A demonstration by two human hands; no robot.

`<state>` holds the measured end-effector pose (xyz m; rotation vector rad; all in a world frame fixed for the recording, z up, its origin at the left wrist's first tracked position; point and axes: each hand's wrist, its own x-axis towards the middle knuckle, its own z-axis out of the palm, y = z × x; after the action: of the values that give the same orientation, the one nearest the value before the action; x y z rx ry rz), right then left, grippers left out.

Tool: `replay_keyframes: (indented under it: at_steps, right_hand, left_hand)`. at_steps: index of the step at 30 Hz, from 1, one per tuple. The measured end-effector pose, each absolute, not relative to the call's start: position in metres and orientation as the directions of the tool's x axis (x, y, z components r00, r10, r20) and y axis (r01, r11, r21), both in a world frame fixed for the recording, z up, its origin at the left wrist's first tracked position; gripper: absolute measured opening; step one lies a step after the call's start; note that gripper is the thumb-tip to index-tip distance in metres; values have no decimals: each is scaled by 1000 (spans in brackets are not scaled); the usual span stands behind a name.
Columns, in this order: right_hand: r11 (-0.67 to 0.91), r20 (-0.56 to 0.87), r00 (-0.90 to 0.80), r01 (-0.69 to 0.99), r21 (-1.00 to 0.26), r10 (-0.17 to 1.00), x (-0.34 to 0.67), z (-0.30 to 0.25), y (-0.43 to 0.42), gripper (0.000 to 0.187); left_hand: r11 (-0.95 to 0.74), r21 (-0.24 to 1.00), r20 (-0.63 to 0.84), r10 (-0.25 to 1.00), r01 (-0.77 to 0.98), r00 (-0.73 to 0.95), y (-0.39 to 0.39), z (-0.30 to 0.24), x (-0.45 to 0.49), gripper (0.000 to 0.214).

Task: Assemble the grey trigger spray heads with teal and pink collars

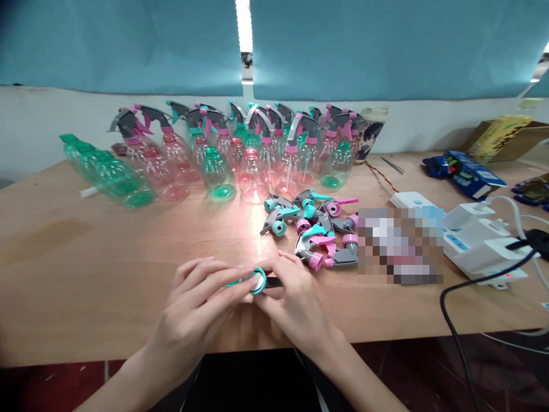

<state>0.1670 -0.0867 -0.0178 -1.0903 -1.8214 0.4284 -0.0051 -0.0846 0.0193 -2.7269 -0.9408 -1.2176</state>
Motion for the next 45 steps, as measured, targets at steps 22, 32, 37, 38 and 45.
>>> replay_keyframes:
  at_steps: [22, 32, 37, 38, 45]
  right_hand:
    - [627, 708, -148, 610, -484, 691, 169, -23, -89, 17]
    - [624, 724, -161, 650, -434, 671, 169, -22, -91, 18]
    - [630, 732, -159, 647, -429, 662, 170, -22, -93, 18]
    - [632, 737, -155, 646, -428, 657, 170, -22, -93, 17]
    - [631, 736, -147, 640, -439, 661, 171, -24, -92, 22]
  left_hand:
    - [-668, 480, 546, 735, 568, 402, -84, 27, 2, 13]
    - [-656, 386, 490, 742, 649, 458, -86, 36, 7, 10]
    - [-642, 292, 522, 728, 709, 444, -94, 42, 12, 6]
    - [-634, 271, 527, 727, 724, 439, -96, 43, 13, 5]
    - [-606, 246, 553, 729, 756, 404, -102, 37, 16, 10]
